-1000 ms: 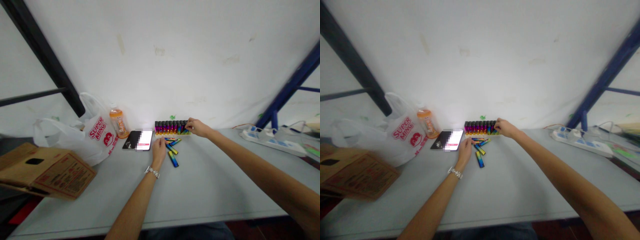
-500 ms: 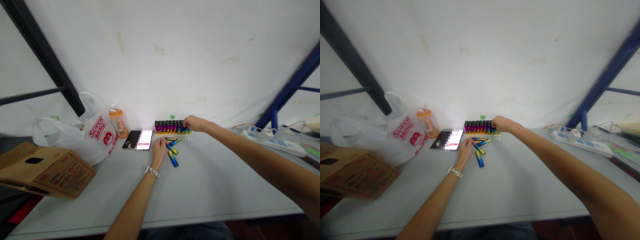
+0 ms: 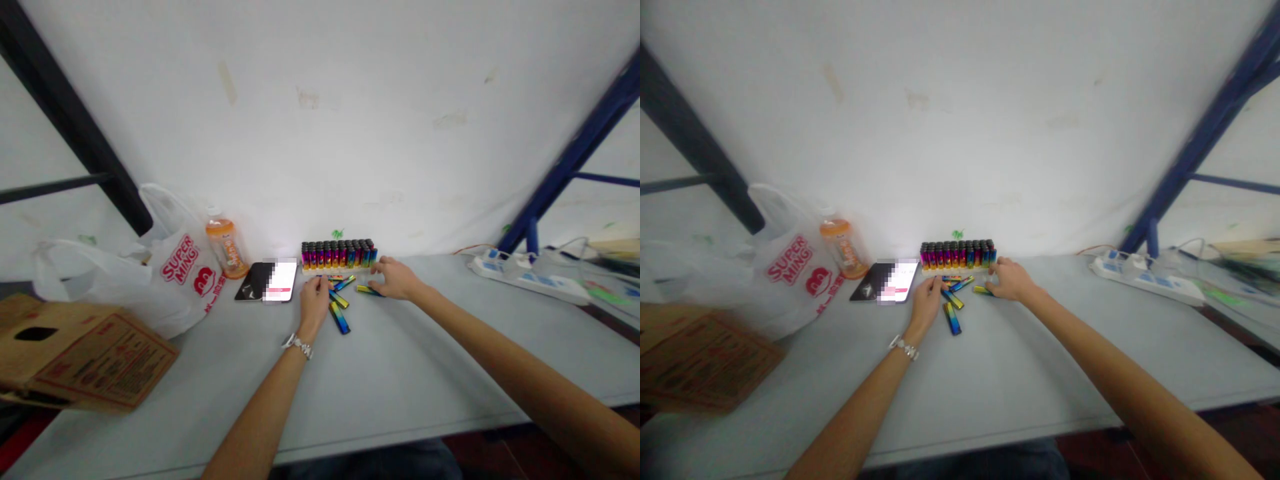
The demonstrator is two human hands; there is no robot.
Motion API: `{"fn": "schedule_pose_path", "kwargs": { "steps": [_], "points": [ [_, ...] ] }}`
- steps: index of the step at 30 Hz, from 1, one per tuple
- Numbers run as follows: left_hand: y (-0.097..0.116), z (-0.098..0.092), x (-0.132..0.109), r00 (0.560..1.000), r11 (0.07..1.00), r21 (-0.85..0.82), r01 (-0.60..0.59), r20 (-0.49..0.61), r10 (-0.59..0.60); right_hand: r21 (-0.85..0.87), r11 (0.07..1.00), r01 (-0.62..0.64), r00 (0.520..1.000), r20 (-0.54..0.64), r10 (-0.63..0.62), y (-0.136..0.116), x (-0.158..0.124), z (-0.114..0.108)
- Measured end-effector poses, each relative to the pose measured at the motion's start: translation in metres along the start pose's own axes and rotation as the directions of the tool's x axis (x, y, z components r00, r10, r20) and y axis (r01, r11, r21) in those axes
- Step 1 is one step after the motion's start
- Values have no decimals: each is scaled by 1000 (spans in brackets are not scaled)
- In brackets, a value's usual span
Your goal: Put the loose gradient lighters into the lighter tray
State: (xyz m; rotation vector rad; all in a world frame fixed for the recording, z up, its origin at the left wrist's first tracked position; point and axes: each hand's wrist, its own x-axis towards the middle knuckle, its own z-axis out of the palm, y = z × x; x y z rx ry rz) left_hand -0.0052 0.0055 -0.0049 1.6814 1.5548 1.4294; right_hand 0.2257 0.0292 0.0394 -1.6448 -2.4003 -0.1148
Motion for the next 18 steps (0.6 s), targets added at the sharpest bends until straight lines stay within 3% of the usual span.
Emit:
{"fn": "schedule_pose_path", "kwargs": {
  "steps": [4,8,13,18],
  "points": [
    [4,2,-2,1000,1000,8,-16,16,16,119,993,-16,997,71,8,4,-20,17],
    [2,3,-2,999,1000,8,-27,17,27,235,972,-15,1000,19,11,1,-34,21],
    [1,4,-1,999,999,12,-36,20,36,312,947,79,996,4,-84,0,-47,28],
    [1,4,-1,999,999,18,-42,28,41,423,906,-26,997,-60,57,2,-35,30]
  ]
}}
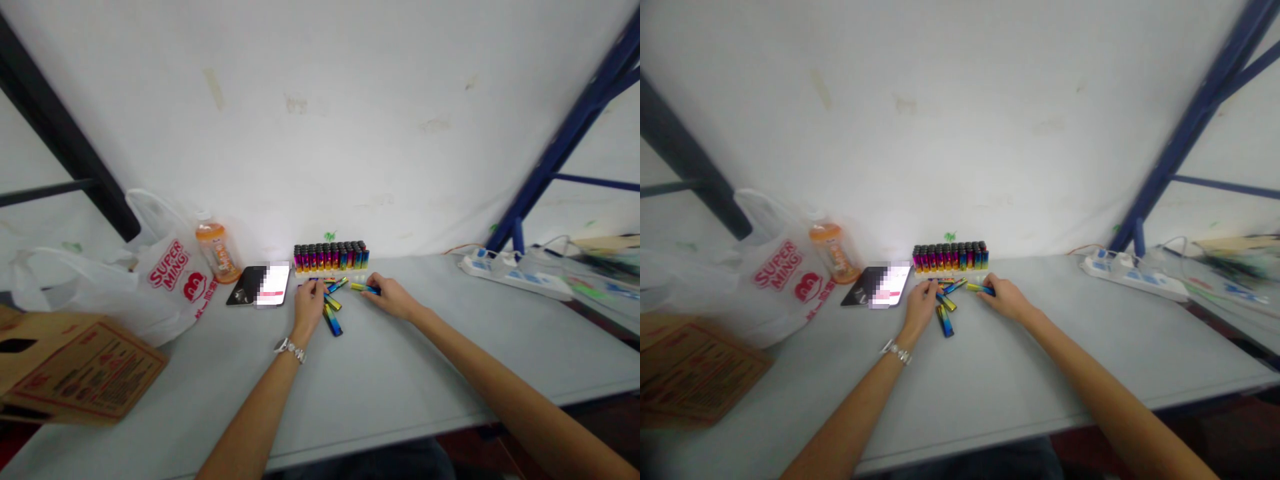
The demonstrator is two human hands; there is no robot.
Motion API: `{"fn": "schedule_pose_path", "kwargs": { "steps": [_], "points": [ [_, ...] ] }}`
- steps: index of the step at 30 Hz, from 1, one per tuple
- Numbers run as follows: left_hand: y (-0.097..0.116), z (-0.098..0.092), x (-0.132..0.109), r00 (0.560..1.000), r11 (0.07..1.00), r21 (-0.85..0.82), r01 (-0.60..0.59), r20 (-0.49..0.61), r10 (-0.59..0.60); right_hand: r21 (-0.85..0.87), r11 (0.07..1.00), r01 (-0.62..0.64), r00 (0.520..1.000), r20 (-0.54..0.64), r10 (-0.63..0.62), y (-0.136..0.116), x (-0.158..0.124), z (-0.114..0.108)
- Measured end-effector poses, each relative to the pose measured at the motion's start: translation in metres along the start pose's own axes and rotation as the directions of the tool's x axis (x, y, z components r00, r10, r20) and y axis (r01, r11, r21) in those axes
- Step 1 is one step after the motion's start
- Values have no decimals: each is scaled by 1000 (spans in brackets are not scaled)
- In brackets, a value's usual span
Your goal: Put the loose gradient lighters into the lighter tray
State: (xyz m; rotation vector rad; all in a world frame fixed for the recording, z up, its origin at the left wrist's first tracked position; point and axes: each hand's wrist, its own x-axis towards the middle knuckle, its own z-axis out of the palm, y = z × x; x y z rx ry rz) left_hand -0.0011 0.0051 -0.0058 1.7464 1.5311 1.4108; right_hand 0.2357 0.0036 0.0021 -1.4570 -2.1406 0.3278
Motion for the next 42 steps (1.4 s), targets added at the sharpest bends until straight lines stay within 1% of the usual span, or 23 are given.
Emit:
{"fn": "schedule_pose_path", "kwargs": {
  "steps": [3,4,5,7,9,11,14,17,20,22,24,25,27,30,33,36,38,40,42],
  "points": [
    [0,0,0,1000,1000,12,2,4,-2,97,995,-29,992,-117,40,0,20,-8],
    [0,0,0,1000,1000,17,5,5,-5,125,992,-14,990,-139,32,0,28,-13],
    [0,0,1,1000,1000,20,8,5,-8,128,992,9,990,-137,9,-1,36,-17],
    [0,1,1,1000,1000,24,10,7,-11,53,996,66,994,-86,-61,-3,52,-28],
    [-1,1,1,1000,1000,26,8,7,-9,-76,989,125,992,11,-124,-8,65,-39],
    [-2,1,1,1000,1000,24,7,11,-7,-238,960,149,986,105,-127,-17,76,-50],
    [-2,1,1,1000,1000,21,7,20,-8,-458,873,168,979,178,-96,-32,87,-63],
    [-2,1,0,1000,999,33,14,20,-15,-553,805,216,967,235,-98,-43,95,-68],
    [-2,1,0,1000,999,40,11,24,-12,-547,817,180,973,221,-66,-46,92,-62],
    [-2,1,0,1000,999,47,0,27,-1,-514,845,150,980,193,-56,-44,82,-55],
    [-2,1,0,1000,998,60,-2,25,0,-469,866,173,976,197,-89,-40,67,-46],
    [-2,1,0,1000,998,65,0,25,-2,-446,872,200,971,207,-116,-39,59,-42],
    [-1,2,1,1000,998,69,7,27,-9,-397,886,239,953,272,-136,-36,44,-35],
    [0,1,1,999,998,63,17,37,-19,-358,894,270,927,349,-140,-36,31,-28],
    [0,1,0,999,998,53,20,42,-23,-395,884,250,926,364,-100,-40,31,-22],
    [0,1,0,999,999,51,11,42,-13,-461,871,169,939,343,-1,-46,36,-15],
    [-1,1,0,999,999,54,6,40,-9,-469,877,107,948,313,52,-47,39,-12],
    [0,1,0,999,998,55,4,38,-6,-406,911,74,956,289,51,-46,42,-11],
    [0,1,0,999,999,54,2,36,-4,-255,966,33,968,250,33,-42,45,-14]
  ]
}}
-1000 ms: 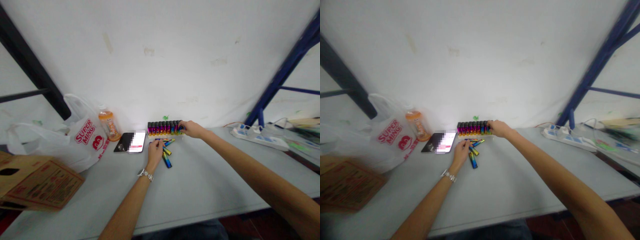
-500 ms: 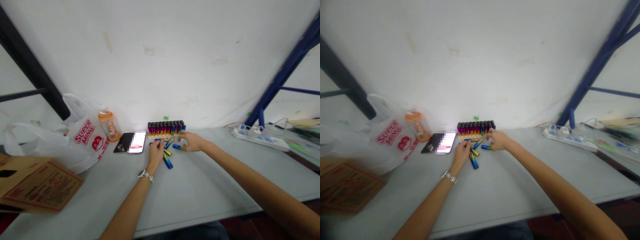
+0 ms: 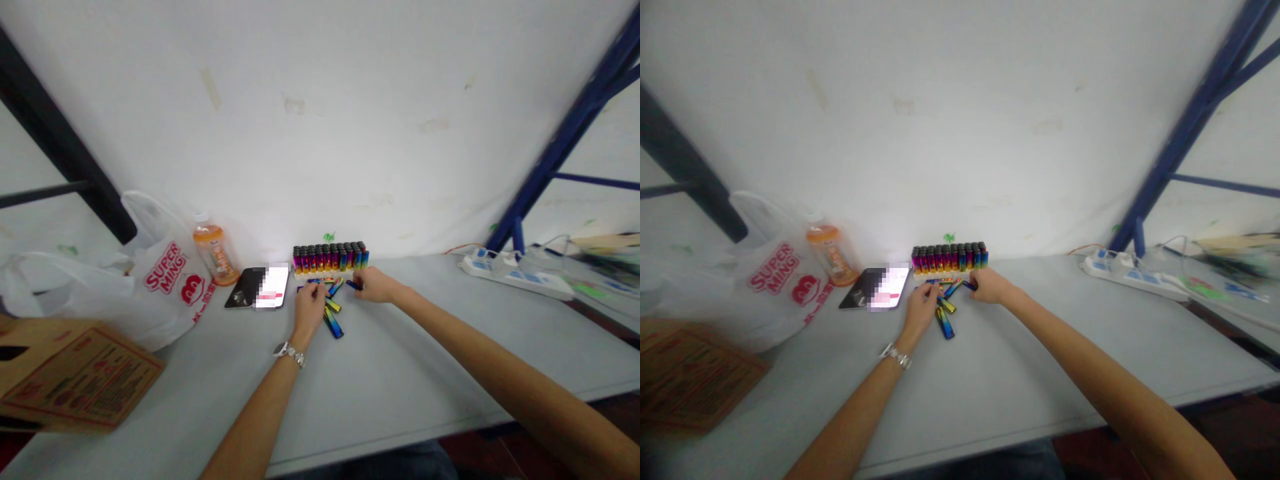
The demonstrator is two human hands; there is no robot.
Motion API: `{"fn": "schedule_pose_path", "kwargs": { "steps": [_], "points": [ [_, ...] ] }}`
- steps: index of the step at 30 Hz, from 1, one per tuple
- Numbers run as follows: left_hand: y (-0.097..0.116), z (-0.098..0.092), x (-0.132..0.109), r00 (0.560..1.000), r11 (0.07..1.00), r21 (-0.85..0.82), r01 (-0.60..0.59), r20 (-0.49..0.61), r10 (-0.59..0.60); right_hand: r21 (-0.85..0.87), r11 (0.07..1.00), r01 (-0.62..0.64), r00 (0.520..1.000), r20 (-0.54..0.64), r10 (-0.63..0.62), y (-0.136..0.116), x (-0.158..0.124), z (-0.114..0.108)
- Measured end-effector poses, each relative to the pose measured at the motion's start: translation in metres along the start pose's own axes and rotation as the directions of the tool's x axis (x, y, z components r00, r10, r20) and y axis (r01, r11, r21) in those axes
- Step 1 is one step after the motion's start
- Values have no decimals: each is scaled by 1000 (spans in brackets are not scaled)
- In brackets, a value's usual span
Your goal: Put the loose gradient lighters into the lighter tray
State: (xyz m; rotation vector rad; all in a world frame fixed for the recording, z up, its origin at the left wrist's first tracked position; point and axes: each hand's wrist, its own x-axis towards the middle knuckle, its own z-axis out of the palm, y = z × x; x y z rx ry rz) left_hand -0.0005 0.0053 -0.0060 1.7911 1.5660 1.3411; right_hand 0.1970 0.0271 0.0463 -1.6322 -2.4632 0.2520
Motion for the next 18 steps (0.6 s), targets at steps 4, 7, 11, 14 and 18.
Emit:
{"fn": "schedule_pose_path", "kwargs": {
  "steps": [4,7,11,14,18],
  "points": [
    [1,0,0,1000,1000,11,-2,-2,2,437,897,-60,995,-50,91,12,10,-11],
    [0,0,-1,1000,1000,14,-1,3,1,507,862,-16,987,-132,96,22,24,-24],
    [-2,0,-1,1000,1000,8,3,-1,-3,139,989,57,986,-162,-34,31,45,-44],
    [-2,0,-1,1000,1000,5,6,-2,-6,-132,986,101,992,-56,-109,33,55,-54],
    [-2,-1,-1,1000,1000,11,3,-3,-2,-231,970,80,997,17,-78,27,62,-60]
  ]
}}
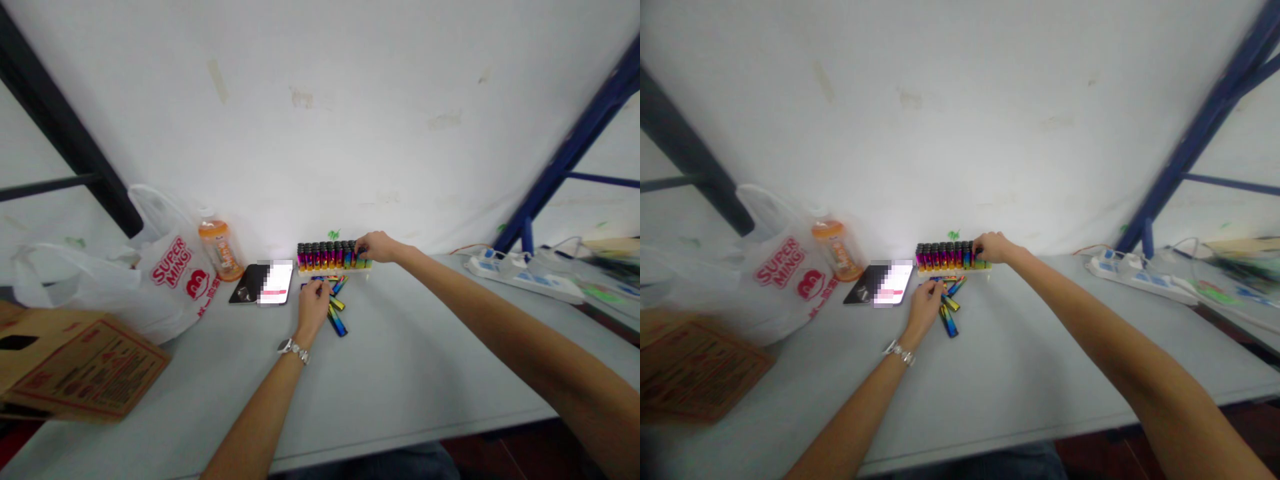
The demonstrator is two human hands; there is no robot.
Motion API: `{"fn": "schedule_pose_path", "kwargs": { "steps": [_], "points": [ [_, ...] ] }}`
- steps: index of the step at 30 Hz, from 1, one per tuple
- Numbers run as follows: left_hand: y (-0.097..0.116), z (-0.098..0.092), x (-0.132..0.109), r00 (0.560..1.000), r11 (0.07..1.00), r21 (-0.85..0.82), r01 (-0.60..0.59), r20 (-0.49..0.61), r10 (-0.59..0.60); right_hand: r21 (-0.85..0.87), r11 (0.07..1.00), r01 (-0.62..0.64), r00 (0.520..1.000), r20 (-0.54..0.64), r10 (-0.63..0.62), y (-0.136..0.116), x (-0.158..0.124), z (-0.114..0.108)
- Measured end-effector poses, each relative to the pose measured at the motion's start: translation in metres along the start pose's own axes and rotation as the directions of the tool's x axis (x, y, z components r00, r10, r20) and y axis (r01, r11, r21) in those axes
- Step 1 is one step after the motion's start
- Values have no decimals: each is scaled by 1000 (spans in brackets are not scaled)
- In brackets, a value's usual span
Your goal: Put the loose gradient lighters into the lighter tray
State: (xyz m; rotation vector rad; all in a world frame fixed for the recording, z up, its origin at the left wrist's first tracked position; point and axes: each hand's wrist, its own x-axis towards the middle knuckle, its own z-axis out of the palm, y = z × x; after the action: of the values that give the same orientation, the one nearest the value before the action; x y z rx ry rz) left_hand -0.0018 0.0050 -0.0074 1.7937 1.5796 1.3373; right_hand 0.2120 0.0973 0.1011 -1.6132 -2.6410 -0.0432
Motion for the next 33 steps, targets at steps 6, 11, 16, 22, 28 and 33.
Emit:
{"fn": "schedule_pose_path", "kwargs": {
  "steps": [6,11,16,22,28,33],
  "points": [
    [0,0,-1,1000,1000,1,-15,-11,15,-52,996,74,997,7,-73,-9,5,-1],
    [0,-1,0,1000,1000,6,-8,-16,8,-38,998,41,999,-12,-42,-8,10,3],
    [-1,-1,0,1000,1000,-19,-10,-4,10,20,1000,-6,1000,-20,6,-4,13,5],
    [-1,-2,0,1000,1000,-29,-7,-9,7,38,999,7,997,-72,-5,-5,14,1],
    [-4,-4,2,999,998,-55,42,-25,-43,92,996,-14,997,-70,20,-4,14,5],
    [-5,-7,4,997,997,-39,65,-25,-66,88,996,-2,999,-39,5,2,19,6]
  ]
}}
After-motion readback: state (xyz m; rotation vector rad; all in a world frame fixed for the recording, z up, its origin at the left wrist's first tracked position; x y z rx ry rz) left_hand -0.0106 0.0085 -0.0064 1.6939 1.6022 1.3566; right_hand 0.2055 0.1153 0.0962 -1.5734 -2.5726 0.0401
